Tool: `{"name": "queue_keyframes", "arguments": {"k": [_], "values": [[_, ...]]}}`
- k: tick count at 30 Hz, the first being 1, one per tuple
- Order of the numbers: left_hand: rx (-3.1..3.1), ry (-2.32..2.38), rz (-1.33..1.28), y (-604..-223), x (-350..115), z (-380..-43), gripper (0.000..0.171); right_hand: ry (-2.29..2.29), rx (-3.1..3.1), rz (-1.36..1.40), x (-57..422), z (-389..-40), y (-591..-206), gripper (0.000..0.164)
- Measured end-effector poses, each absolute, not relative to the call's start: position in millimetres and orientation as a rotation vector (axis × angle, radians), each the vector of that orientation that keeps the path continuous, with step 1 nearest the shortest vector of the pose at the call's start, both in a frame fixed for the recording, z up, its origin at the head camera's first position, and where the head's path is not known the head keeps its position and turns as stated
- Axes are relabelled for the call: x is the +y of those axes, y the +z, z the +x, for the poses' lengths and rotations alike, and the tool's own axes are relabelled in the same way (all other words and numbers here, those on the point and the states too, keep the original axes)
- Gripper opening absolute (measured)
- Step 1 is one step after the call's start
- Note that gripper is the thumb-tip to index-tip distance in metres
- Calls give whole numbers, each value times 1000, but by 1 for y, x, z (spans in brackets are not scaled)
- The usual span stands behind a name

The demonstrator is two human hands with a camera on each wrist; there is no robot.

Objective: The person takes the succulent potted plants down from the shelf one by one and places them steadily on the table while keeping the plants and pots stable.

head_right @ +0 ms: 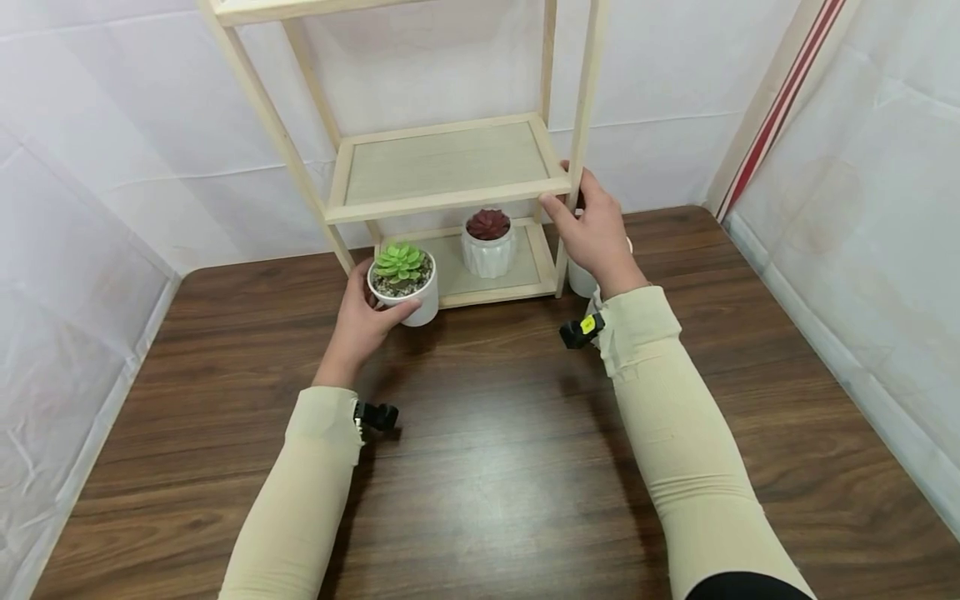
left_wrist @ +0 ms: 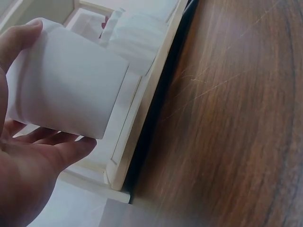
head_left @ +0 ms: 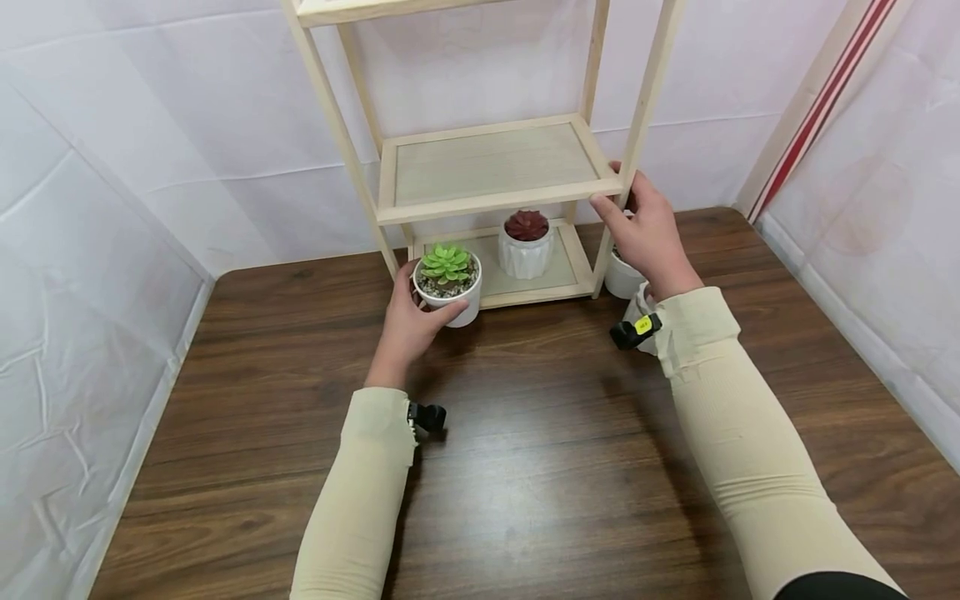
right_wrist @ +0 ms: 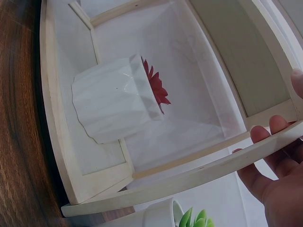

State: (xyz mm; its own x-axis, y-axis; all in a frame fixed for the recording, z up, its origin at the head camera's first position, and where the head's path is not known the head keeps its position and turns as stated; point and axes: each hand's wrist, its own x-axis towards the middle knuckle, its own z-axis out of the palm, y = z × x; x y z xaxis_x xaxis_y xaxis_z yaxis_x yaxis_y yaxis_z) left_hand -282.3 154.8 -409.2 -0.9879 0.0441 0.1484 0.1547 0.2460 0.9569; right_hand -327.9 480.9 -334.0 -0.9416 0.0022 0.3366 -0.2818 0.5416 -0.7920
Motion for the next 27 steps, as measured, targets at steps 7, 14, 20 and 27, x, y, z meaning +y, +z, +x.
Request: {"name": "queue_keyframes", "arguments": {"k": [7,14,20,27], "values": [[-2416,-1917,-201,-410,150,-278,94,1357,-2488,228,482,-330,-336,59],[-2426,-1978,-225,-409,142,-275,94,1346,-2481,240,483,-330,-336,60],[-2420,-2020,-247,-410,136,-269,93,1352,-2479,237,484,-330,-337,60],[-2423,-1994,-283,-412,130,-265,92,1344,-2469,247,484,-330,-337,61]]}}
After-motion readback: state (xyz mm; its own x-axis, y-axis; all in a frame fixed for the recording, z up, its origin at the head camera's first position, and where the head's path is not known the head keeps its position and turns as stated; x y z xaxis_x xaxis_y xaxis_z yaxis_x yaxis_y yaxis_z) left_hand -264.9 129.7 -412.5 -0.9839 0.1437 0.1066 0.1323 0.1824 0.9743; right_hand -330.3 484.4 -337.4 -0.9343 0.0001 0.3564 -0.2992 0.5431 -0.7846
